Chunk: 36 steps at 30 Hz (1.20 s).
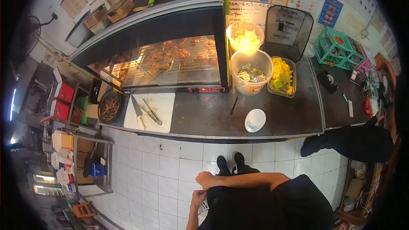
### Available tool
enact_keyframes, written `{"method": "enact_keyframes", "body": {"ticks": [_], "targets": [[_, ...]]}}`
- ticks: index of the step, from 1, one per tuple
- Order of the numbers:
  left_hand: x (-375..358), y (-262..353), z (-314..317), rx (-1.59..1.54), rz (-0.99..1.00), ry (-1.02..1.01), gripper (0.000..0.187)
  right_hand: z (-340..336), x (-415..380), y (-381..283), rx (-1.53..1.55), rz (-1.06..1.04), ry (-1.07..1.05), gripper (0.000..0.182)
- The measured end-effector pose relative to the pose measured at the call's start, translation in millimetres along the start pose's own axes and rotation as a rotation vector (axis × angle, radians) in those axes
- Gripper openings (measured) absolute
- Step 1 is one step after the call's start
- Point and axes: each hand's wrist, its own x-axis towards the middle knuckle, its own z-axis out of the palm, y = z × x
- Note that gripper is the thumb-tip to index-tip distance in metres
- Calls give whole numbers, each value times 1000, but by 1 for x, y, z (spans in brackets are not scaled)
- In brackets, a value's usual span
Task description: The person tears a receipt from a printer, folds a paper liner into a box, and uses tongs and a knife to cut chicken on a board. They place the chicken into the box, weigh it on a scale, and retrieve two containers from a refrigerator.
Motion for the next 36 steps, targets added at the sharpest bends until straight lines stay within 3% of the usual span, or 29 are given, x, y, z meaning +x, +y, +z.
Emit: {"method": "enact_keyframes", "body": {"ticks": [3, 5, 6, 7, 8, 10, 11, 12, 13, 14, 15, 16, 17, 18, 19, 20, 21, 24, 29, 31, 33, 36], "targets": [[7, 14, 9, 100, 106, 72, 19, 22, 3, -1, -75, -94, 26, 27], [22, -3, 18, 37, 306, 126, 19, 28, 9, 12, -61, -167, 16, 23], [19, 4, 13, 262, 189, 84, 15, 25, 16, 19, 36, -142, -66, 21], [14, 11, 4, 246, 189, 104, 15, 22, 22, 27, 128, -117, -150, 18], [-2, 58, -9, 251, 213, 79, 13, 10, 25, 34, 197, -126, -221, 21], [-13, 132, -47, 211, 280, 61, 11, -18, 24, 52, 208, -371, 279, 34], [-16, 159, -64, 164, 316, 69, 11, -42, 23, 51, 376, -409, 308, 49], [-17, 191, -74, -72, 438, 26, 14, -82, 8, 32, 659, -377, 228, 62], [-20, 225, -83, -35, 530, 20, 14, -113, 6, 24, 698, -521, 189, 69], [-14, 249, -93, -40, 711, -30, 15, -136, 7, 17, 848, -582, 110, 71], [-10, 278, -102, 1, 855, -54, 13, -169, -4, 8, 793, -599, 103, 73], [-19, 317, -101, -26, 877, 52, 15, -192, -22, -4, 739, -570, 220, 65], [-18, 334, -106, -52, 827, 95, 18, -210, -34, -9, 809, -555, 198, 58], [-28, 360, -109, -76, 851, 75, 21, -228, -42, -8, 872, -541, 192, 51], [-31, 376, -112, -86, 847, 70, 24, -243, -50, 0, 701, -497, 263, 29], [-33, 390, -111, -65, 877, 54, 26, -261, -64, 0, 573, -466, 332, 19], [-33, 400, -110, -40, 910, 29, 28, -270, -74, 2, 656, -418, 378, 15], [-15, 405, -109, 92, 870, 65, 27, -295, -105, 12, 732, -309, 470, 14], [-13, 416, -112, 168, 867, 52, 12, -318, -160, 32, 459, -191, 589, 13], [-7, 417, -113, 189, 800, -14, 12, -323, -174, 43, 379, -290, 645, 11], [2, 418, -106, 215, 830, -24, 13, -327, -189, 44, 391, -118, 632, 11], [12, 427, -91, 253, 926, -66, 9, -321, -188, 47, 188, -239, 763, 15]]}}
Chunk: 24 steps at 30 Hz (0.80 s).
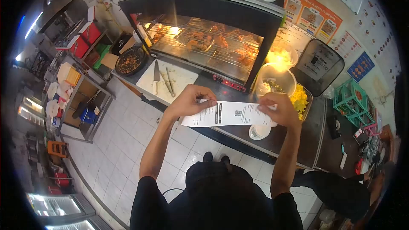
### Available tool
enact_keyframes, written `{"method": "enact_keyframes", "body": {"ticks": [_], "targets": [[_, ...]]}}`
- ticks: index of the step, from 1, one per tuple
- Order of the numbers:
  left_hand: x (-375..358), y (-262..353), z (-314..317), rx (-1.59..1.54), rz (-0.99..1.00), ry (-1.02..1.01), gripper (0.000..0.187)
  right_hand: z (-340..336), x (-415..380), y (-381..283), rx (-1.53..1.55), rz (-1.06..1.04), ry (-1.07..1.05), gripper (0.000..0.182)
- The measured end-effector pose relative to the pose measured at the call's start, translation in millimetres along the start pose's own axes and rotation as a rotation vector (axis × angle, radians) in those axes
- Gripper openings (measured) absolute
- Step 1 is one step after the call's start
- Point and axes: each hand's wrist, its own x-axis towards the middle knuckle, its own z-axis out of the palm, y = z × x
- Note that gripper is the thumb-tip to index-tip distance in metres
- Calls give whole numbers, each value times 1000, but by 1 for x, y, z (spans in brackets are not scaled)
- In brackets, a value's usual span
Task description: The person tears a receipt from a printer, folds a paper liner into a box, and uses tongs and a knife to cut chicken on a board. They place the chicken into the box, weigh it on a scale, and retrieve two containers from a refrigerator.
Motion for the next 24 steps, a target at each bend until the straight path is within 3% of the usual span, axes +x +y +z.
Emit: {"method": "enact_keyframes", "body": {"ticks": [2, 5, 8, 10, 19, 21, 23, 24], "targets": [[10, 12, 9, 1, 1, -31, 9, 12, 5, -18, -105, -132, 66, 17], [24, 11, 22, 19, 109, -36, 11, 26, 12, -22, -65, 0, -12, 16], [31, 20, 26, 281, 115, -12, 14, 29, 11, -19, -58, -17, 61, 12], [36, 24, 37, 404, 311, 36, 15, 31, 11, -19, -50, -12, 78, 11], [57, 17, 78, 420, 420, -47, 8, 46, -17, -8, -109, 32, 311, 6], [64, 11, 91, 392, 487, -79, 6, 50, -33, 7, -48, 99, 361, 5], [70, 0, 113, 318, 577, -13, 4, 57, -55, 21, 276, 214, 429, 10], [70, 0, 123, 297, 597, -73, 4, 56, -70, 22, 403, 264, 438, 16]]}}
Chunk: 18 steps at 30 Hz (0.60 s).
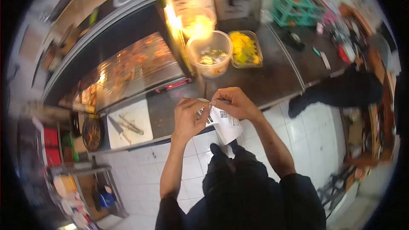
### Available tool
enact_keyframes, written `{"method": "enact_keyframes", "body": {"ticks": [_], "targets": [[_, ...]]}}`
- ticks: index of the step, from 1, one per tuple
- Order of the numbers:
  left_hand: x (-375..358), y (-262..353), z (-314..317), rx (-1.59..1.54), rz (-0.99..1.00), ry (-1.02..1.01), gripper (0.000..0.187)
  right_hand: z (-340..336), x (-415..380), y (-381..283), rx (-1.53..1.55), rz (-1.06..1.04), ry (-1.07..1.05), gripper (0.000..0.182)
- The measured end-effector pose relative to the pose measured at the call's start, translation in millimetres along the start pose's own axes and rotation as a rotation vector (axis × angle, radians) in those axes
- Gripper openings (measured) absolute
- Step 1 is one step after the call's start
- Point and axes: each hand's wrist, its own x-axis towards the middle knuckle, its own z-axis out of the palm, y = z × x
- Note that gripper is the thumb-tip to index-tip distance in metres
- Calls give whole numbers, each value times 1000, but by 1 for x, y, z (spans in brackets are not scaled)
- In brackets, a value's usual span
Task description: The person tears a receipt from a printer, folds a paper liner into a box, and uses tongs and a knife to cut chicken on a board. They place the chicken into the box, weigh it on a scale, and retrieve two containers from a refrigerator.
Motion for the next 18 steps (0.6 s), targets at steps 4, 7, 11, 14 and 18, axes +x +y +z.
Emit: {"method": "enact_keyframes", "body": {"ticks": [4, 7, 11, 14, 18], "targets": [[7, 16, 37, -145, -186, -44, 2, -65, -85, 5, 1, 241, 99, 26], [14, 28, 74, -269, -121, -213, 3, -93, -156, -9, -46, 483, 328, 24], [20, 77, 155, -307, 37, -302, 5, -136, -256, 6, -23, 554, 467, 22], [27, 120, 229, -379, 155, -170, 11, -173, -359, 32, 18, 622, 686, 23], [44, 191, 336, -330, 163, -309, 18, -225, -503, 54, -107, 628, 905, 25]]}}
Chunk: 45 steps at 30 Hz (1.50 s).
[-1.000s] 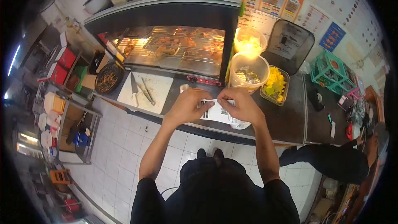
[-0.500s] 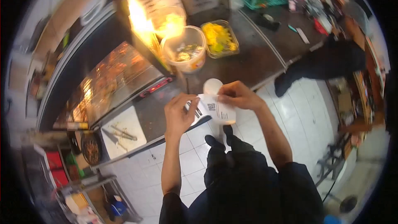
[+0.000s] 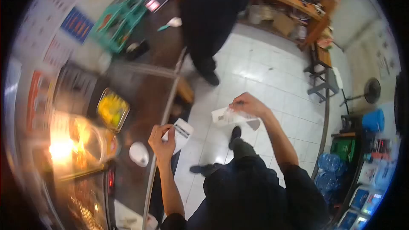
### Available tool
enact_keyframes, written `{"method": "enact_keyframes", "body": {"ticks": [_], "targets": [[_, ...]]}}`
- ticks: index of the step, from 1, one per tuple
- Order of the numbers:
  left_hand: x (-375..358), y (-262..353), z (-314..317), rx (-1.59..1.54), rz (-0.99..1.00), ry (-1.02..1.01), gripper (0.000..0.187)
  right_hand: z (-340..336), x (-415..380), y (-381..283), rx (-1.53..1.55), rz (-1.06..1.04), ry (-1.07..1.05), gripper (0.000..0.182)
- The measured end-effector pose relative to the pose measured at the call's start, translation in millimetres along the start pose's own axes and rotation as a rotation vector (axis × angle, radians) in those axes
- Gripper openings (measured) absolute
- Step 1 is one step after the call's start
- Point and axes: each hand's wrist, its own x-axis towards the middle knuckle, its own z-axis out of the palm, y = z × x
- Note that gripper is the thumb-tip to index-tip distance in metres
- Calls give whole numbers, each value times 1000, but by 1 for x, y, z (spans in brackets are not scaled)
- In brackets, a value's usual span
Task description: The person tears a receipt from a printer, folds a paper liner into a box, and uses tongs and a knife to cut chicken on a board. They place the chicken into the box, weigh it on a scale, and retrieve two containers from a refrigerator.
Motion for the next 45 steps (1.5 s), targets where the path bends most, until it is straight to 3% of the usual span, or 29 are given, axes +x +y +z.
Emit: {"method": "enact_keyframes", "body": {"ticks": [1, 3, 5, 6, 9, 10, 12, 14, 19, 21, 23, 28, 31, 33, 35, 36, 39, 41, 42, 43, 45], "targets": [[21, 11, 37, -38, 45, -30, 23, -32, 0, 16, -118, -128, 76, 25], [40, 33, 108, -194, 163, -212, 43, -67, -8, 27, -131, -173, 132, 23], [68, 87, 182, -330, 61, -490, 46, -106, -3, 49, -152, -337, 106, 22], [75, 101, 218, -400, -15, -644, 48, -126, -4, 45, -228, -309, 115, 23], [104, 114, 312, -534, -33, -993, 23, -199, -15, 47, -282, -236, 145, 26], [121, 123, 335, -533, -8, -997, 23, -230, -19, 56, -289, -216, 184, 27], [156, 135, 380, -457, -190, -1092, 22, -291, -24, 77, -296, -197, 244, 29], [188, 141, 432, -446, -126, -1070, 23, -352, -25, 100, -243, 64, 234, 34], [274, 149, 568, -426, -126, -1024, 23, -474, 24, 166, -114, 104, 525, 28], [314, 148, 623, -496, -105, -1029, 23, -526, 59, 177, 305, 163, 772, 13], [368, 164, 680, -582, -88, -1012, 24, -576, 93, 194, 317, 29, 904, 9], [486, 212, 744, -427, -69, -1027, 28, -705, 160, 172, 142, 59, 1112, 12], [538, 227, 791, -378, -110, -1027, 28, -787, 201, 165, 41, 127, 1107, 17], [563, 226, 830, -486, -153, -921, 28, -844, 241, 172, 18, 107, 1085, 18], [595, 227, 877, -484, -146, -869, 26, -911, 289, 192, -54, -98, 988, 16], [618, 234, 898, -492, -165, -876, 25, -947, 312, 182, -281, -147, 1008, 15], [692, 260, 970, -512, -186, -830, 23, -1062, 389, 183, -311, -118, 947, 12], [747, 274, 1030, -604, -268, -749, 22, -1141, 441, 173, -320, -212, 923, 12], [777, 286, 1058, -672, -249, -685, 20, -1184, 467, 159, -329, -295, 918, 12], [809, 299, 1084, -636, -188, -603, 20, -1226, 487, 146, -575, -317, 954, 11], [868, 320, 1133, -569, -140, -476, 20, -1304, 539, 125, -576, -520, 960, 9]]}}
